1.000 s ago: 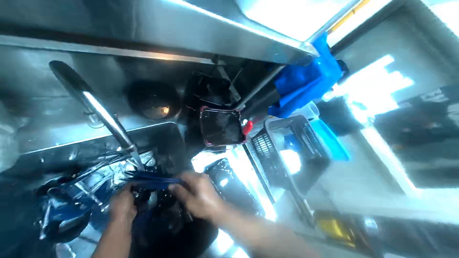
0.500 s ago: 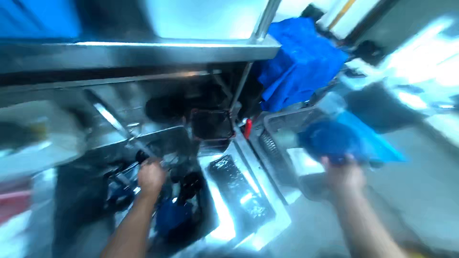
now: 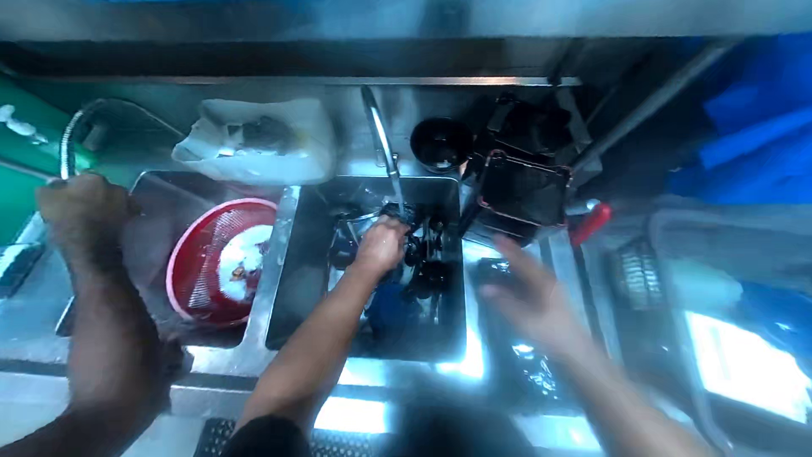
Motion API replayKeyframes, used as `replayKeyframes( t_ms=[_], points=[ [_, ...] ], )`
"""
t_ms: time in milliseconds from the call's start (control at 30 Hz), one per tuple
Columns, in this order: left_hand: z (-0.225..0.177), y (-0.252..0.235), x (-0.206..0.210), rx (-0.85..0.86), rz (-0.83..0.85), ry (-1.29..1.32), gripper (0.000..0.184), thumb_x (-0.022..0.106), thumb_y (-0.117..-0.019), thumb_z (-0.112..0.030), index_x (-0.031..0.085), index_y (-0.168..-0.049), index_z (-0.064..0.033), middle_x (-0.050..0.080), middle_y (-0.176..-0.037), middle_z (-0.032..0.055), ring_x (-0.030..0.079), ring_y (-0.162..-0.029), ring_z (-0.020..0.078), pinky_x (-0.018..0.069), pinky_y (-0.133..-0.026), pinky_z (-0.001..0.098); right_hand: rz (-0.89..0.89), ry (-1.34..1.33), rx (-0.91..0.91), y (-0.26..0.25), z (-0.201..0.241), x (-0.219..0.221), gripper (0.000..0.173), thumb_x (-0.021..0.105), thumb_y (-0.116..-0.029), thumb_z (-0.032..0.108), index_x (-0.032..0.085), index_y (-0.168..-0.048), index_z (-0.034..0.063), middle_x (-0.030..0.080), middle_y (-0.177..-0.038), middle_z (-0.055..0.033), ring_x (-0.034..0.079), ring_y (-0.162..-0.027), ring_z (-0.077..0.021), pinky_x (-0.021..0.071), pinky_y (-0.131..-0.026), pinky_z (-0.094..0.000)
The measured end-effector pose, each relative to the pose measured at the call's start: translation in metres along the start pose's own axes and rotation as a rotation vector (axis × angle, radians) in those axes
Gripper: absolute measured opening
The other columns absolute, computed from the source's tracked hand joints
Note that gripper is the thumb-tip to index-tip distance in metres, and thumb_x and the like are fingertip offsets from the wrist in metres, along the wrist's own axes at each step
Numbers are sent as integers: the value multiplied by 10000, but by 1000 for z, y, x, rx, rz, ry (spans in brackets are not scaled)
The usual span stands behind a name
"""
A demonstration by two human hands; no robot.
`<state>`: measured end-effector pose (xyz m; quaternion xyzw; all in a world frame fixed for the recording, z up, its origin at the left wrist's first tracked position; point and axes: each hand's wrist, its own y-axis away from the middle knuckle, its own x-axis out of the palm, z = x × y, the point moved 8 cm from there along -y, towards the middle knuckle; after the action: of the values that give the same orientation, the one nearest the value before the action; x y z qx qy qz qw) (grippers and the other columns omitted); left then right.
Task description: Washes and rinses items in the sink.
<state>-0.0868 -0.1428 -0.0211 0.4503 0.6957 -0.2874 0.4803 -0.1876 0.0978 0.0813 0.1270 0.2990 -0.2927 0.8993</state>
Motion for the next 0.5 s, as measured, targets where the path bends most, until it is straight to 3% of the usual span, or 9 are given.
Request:
replayKeyframes(
  t_ms=[67,100,133,200,267,300,367,433,500],
  points=[
    [2,9,-4,205,-109,152,198,648,-957,-114,775,-1108,-102,737,-1112,78,647,-1174,280,534,-1030,475,210,386,-173,-50,10,91,688,747,-904,348,504,-1513,140,400,-1622,-67,343,-1510,-263,341,-1198,-562],
    [9,14,-5,254,-177,254,178,660,-957,-140,780,-1086,-121,735,-1114,53,633,-1192,250,521,-1053,448,247,522,-239,-76,6,126,625,720,-914,346,542,-1482,155,434,-1600,-73,307,-1524,-313,275,-1194,-651],
    [21,19,-6,235,-248,379,181,686,-949,-169,775,-1099,-122,718,-1158,55,604,-1243,235,498,-1092,435,251,574,-278,-100,0,153,487,687,-940,322,622,-1396,164,544,-1509,-60,372,-1489,-320,245,-1186,-692],
    [67,33,3,12,-396,655,408,755,-899,-186,685,-1282,-65,603,-1386,124,501,-1391,243,447,-1163,449,314,500,-186,-144,-5,189,296,628,-994,273,712,-1235,123,721,-1223,-67,616,-1264,-264,289,-1201,-636],
    [139,53,45,-420,-493,840,585,726,-930,-202,528,-1459,-52,519,-1500,150,514,-1384,249,485,-1128,451,384,229,122,-181,-12,212,301,602,-1031,265,670,-1225,46,711,-1116,-161,683,-1072,-294,497,-1038,-542],
    [175,68,80,-682,-471,844,561,689,-972,-248,516,-1468,-50,555,-1466,167,562,-1334,274,503,-1096,476,346,52,285,-194,-11,217,320,604,-1037,260,644,-1259,33,694,-1138,-184,674,-1058,-306,531,-973,-537],
    [225,100,158,-1082,-187,785,516,617,-1019,-354,577,-1410,-20,622,-1361,245,608,-1259,402,483,-1064,605,196,-253,534,-211,2,218,347,590,-1046,231,610,-1323,23,659,-1230,-178,636,-1116,-270,514,-984,-504],
    [238,120,207,-1165,147,759,484,565,-1045,-366,598,-1356,4,641,-1283,293,616,-1208,465,470,-1018,658,37,-572,606,-224,6,226,326,498,-1078,252,593,-1289,22,666,-1131,-134,651,-1001,-220,555,-873,-448],
    [238,122,230,-1118,229,835,438,567,-1050,-309,595,-1363,-4,642,-1291,281,613,-1218,445,468,-1035,635,-45,-862,640,-233,-16,238,379,503,-1051,385,613,-1264,91,703,-1078,-94,688,-961,-223,592,-811,-466]
  ],
)
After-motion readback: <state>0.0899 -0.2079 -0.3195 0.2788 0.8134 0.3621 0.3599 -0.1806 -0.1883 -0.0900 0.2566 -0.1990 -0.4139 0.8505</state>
